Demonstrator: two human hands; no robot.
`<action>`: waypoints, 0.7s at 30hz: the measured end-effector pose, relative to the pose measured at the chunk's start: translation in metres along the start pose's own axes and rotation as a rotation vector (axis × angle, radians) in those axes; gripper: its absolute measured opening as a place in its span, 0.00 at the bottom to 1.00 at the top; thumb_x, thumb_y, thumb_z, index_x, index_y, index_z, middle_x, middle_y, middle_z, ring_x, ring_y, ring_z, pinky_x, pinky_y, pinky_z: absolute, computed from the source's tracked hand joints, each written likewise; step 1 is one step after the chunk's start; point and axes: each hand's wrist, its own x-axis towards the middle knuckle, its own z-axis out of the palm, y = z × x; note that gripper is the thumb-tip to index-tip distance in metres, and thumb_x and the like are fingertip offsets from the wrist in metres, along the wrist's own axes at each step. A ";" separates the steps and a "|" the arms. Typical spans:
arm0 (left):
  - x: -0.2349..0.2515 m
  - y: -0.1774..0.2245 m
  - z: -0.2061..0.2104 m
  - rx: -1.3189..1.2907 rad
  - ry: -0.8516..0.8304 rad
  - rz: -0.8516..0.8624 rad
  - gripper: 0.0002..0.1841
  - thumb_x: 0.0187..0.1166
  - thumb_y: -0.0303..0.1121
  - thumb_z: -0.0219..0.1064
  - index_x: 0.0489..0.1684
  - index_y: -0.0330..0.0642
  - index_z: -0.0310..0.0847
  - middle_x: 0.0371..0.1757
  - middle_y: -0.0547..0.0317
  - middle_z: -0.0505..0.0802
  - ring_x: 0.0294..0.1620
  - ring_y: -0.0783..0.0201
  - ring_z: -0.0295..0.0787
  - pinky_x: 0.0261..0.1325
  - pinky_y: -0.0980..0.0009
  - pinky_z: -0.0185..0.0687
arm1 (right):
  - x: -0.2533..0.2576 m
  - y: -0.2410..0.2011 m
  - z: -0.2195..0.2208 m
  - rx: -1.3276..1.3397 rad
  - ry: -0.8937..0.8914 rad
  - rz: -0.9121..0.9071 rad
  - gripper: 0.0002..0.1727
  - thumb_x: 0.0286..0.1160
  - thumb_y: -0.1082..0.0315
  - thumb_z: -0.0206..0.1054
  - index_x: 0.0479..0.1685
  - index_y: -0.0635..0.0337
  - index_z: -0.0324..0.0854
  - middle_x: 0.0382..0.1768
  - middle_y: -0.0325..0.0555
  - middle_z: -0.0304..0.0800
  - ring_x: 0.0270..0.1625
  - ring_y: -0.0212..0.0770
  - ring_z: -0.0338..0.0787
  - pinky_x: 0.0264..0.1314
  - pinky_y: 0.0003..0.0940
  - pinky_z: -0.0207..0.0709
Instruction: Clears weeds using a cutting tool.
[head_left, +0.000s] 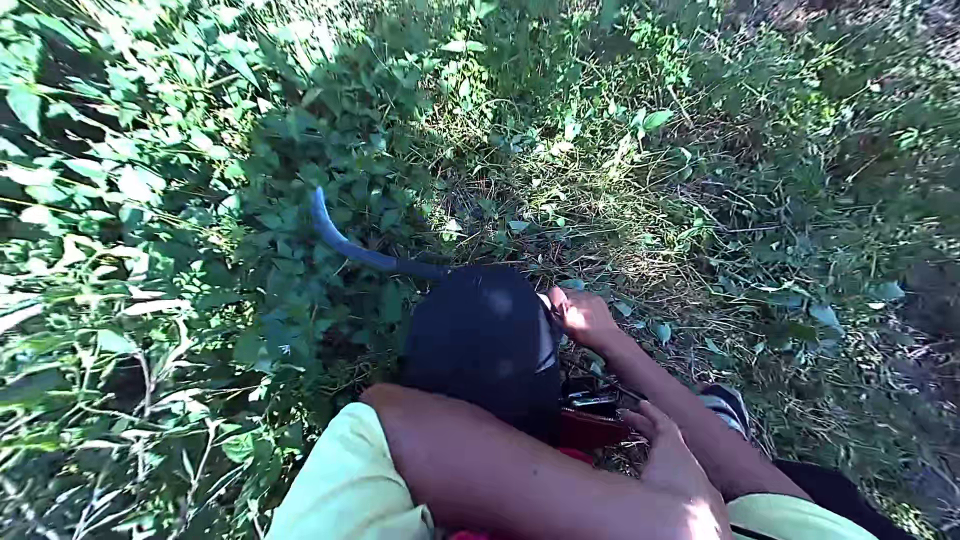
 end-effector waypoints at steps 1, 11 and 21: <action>-0.003 -0.002 -0.003 0.006 -0.015 0.017 0.18 0.90 0.24 0.49 0.68 0.21 0.77 0.72 0.25 0.81 0.77 0.30 0.74 0.84 0.29 0.49 | -0.003 0.028 0.006 -0.058 -0.060 0.074 0.23 0.88 0.54 0.62 0.55 0.70 0.83 0.47 0.70 0.91 0.54 0.72 0.92 0.54 0.71 0.81; -0.017 -0.005 -0.014 -0.077 -0.087 -0.014 0.19 0.91 0.20 0.44 0.72 0.20 0.74 0.79 0.22 0.74 0.84 0.26 0.65 0.89 0.31 0.40 | -0.039 0.044 0.027 0.208 -0.131 0.629 0.32 0.93 0.45 0.51 0.71 0.69 0.76 0.54 0.73 0.89 0.61 0.71 0.89 0.65 0.69 0.75; 0.062 0.027 0.052 0.039 0.301 -0.230 0.16 0.83 0.21 0.50 0.59 0.24 0.82 0.68 0.29 0.85 0.74 0.26 0.77 0.81 0.27 0.59 | 0.000 0.043 -0.008 0.493 0.121 0.482 0.26 0.78 0.70 0.69 0.76 0.62 0.73 0.58 0.65 0.89 0.54 0.65 0.90 0.57 0.69 0.81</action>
